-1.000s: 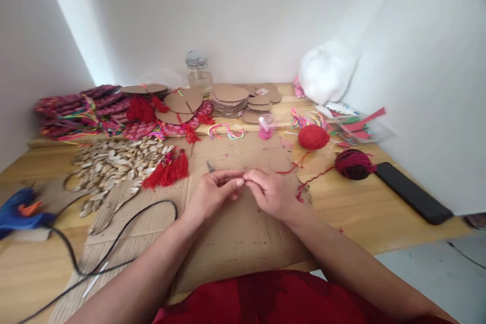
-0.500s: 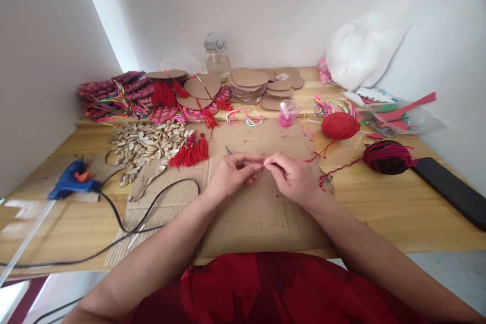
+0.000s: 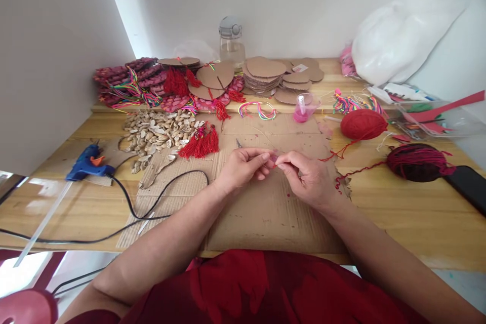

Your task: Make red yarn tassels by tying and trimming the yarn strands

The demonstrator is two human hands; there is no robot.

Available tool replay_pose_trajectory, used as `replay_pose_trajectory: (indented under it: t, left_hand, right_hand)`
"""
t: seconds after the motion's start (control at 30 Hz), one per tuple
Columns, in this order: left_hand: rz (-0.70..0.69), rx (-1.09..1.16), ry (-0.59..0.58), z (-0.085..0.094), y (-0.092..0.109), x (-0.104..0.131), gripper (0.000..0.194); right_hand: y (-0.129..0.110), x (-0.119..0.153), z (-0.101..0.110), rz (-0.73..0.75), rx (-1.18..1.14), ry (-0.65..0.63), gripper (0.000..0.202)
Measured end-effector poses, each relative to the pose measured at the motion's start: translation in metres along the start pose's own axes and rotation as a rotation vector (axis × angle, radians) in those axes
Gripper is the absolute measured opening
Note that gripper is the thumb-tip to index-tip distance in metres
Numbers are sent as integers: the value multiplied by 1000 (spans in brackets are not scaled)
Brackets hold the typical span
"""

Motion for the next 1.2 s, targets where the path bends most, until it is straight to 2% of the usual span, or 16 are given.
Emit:
replay_pose_trajectory:
  t: [0.17,0.4,0.6,1.07,1.2]
  left_hand:
    - [85,67,0,-1,-4,3,38]
    - [102,70,3,-1,-9,4,32]
    - [62,-8,13,-1,-5,3,45]
    - [5,-42,28,2,0,2,42]
    - [-21,-31,51,2,2,1,52]
  right_hand:
    - [4,0,-2,-31,8,-19,17]
    - [6,-1,-2,-50,-61,-29,16]
    - [1,-2,0,-42,-112,-7,15]
    - [7,-1,-4,-32,-156,-5,15]
    - [8,-1,-4,-29,-155,3,15]
Point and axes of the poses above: each hand's wrist, its own x-axis away from the middle knuckle, its own z-axis out of the back of the hand, y = z × x, the point moved 7 cm from there along -x, towards the middle knuckle, and after that the axes turned 14 degrees about -z, right-handed, at the moved point
